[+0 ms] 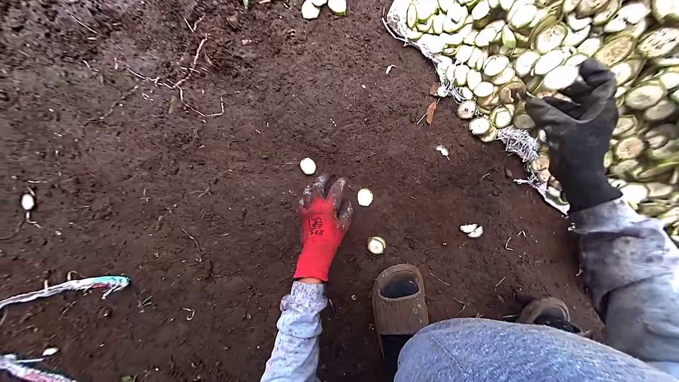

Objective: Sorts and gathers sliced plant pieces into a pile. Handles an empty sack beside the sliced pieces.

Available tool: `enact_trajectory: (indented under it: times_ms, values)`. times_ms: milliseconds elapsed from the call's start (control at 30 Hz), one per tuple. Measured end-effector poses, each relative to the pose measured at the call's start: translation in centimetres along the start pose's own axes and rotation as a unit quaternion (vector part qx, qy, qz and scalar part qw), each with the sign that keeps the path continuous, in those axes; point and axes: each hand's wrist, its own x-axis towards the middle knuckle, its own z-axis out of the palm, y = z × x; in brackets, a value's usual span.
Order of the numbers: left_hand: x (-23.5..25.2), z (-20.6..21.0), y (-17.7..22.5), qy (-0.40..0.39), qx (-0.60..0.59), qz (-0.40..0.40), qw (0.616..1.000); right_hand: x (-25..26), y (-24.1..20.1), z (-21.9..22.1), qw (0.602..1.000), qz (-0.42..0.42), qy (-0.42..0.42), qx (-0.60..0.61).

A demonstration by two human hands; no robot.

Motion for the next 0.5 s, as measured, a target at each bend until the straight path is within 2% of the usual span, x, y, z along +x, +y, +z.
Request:
enact_trajectory:
  times_ms: [67,100,167,233,267,300,333,400,433,500]
  values:
    - [2.0,-0.7,-0.7,0.002,0.049,-0.048,0.998,0.1,-1.0,0.2,0.998,-0.04,0.021,-0.053]
    - [2.9,-0.9,-1.0,-0.003,0.07,-0.076,0.995,-1.5,-1.1,1.4,0.992,-0.098,-0.02,-0.076]
    - [4.0,-0.3,-1.9,0.007,0.103,-0.092,0.99,-6.5,-0.7,6.1,0.958,-0.201,-0.181,-0.092]
    - [4.6,-0.1,-2.1,0.004,0.122,-0.089,0.989,-11.8,-0.8,11.6,0.872,-0.235,-0.397,-0.163]
    - [4.7,-0.3,-2.0,-0.014,0.126,-0.091,0.988,-13.9,-1.4,13.9,0.816,-0.216,-0.497,-0.201]
    - [4.7,-0.7,-1.8,-0.035,0.118,-0.089,0.988,-15.4,-2.3,15.7,0.777,-0.172,-0.559,-0.232]
    - [4.5,-1.4,-1.4,-0.049,0.083,-0.076,0.992,-16.4,-3.2,16.9,0.772,-0.105,-0.575,-0.249]
    - [4.1,-2.5,0.0,-0.07,-0.036,-0.008,0.997,-16.6,-4.9,17.6,0.794,0.02,-0.56,-0.237]
    - [3.9,-2.3,0.9,-0.098,-0.073,0.036,0.992,-16.4,-5.3,17.4,0.792,0.044,-0.563,-0.232]
    - [3.3,-0.6,2.6,-0.167,-0.05,0.089,0.981,-16.2,-4.8,16.6,0.772,-0.011,-0.598,-0.214]
